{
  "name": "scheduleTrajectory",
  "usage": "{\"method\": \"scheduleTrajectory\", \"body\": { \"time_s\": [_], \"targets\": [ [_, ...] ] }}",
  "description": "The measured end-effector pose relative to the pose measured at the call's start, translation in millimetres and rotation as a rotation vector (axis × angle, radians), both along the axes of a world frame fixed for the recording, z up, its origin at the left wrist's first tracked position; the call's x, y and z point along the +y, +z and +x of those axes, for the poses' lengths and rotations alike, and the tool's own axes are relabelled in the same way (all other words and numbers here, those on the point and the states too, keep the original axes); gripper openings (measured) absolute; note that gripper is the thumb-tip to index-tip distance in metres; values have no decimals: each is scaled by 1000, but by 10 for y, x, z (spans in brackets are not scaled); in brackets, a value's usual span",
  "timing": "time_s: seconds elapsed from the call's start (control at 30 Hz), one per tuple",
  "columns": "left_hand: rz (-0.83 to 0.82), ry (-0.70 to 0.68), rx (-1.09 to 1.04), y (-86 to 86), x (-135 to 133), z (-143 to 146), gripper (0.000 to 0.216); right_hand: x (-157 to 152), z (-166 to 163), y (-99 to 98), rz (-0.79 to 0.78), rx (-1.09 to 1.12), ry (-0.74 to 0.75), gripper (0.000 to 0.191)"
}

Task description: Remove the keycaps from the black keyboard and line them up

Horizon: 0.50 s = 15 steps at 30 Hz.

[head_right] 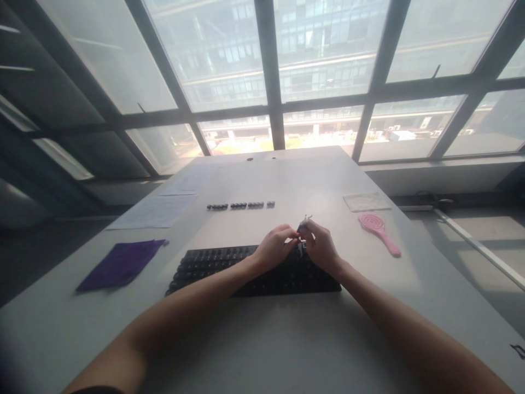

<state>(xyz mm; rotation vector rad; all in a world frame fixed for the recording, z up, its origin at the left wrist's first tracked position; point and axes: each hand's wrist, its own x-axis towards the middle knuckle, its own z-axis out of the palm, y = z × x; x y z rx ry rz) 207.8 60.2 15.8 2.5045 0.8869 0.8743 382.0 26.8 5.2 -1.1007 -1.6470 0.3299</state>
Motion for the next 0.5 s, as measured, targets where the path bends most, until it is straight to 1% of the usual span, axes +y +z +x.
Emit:
{"method": "scheduleTrajectory", "body": {
  "time_s": [0.1,0.2,0.33,0.4,0.5],
  "targets": [
    [-4,-24,-52,-19,16,-9,12,-4,-7,3,7,3,-16,17],
    [3,-42,-80,-33,26,-17,18,-6,-17,1,14,5,-27,17],
    [30,9,-107,5,-5,-22,30,6,-33,-17,-2,-2,-60,15],
    [70,2,-73,48,-34,-26,26,10,-41,-21,-26,-7,-113,15],
    [139,-19,65,103,-71,-31,21,2,-56,-1,-86,16,-160,15]
  ]
}}
